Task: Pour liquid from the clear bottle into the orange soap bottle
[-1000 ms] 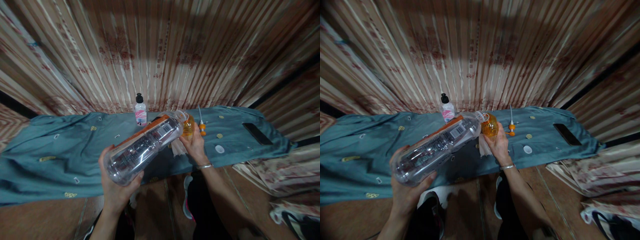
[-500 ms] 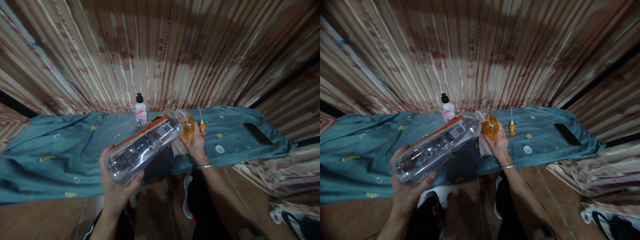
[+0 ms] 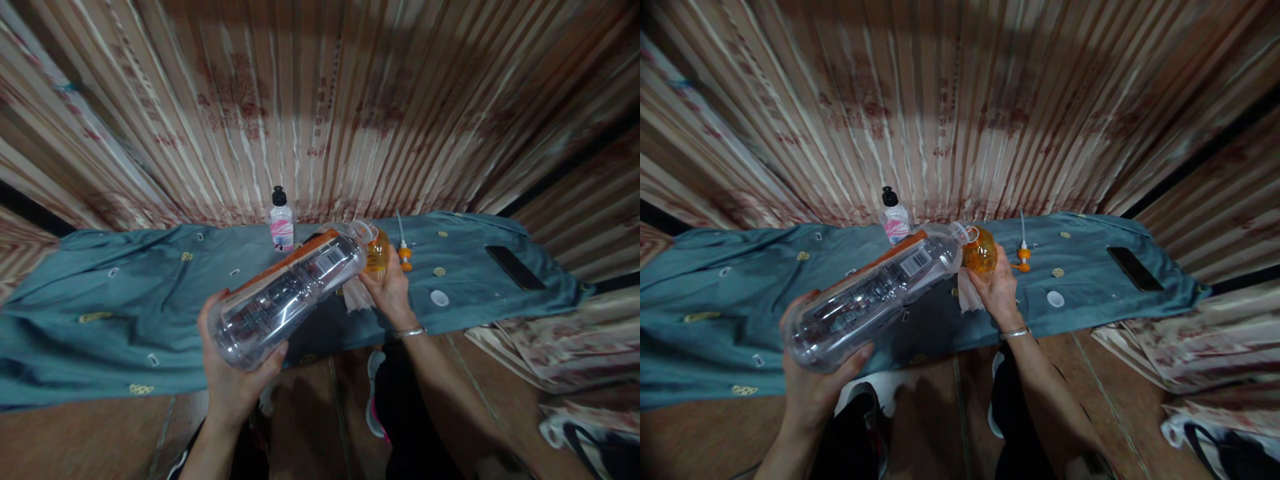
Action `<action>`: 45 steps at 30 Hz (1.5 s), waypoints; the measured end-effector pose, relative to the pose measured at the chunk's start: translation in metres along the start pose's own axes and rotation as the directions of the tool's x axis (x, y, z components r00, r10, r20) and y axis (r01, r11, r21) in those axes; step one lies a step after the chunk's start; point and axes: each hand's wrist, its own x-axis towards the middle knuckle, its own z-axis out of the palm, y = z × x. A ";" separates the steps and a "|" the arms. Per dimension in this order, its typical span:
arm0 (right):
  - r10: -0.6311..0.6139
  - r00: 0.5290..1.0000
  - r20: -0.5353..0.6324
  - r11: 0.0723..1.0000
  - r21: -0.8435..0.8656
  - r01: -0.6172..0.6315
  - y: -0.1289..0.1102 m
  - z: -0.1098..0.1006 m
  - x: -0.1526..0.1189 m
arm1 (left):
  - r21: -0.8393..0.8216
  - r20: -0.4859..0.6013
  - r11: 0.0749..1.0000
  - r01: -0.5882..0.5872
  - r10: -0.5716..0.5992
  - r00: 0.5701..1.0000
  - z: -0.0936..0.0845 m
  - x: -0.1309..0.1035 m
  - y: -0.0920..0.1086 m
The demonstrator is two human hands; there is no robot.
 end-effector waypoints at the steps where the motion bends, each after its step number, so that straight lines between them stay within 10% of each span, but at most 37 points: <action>1: -0.004 1.000 0.002 1.000 -0.004 0.004 0.000 0.000 0.000 | 0.001 0.008 1.000 0.005 -0.005 1.000 -0.002 0.000 -0.002; 45: 0.000 1.000 -0.008 1.000 -0.018 0.000 0.006 0.002 -0.001 | -0.012 -0.001 0.996 0.089 -0.089 0.996 -0.003 0.004 0.000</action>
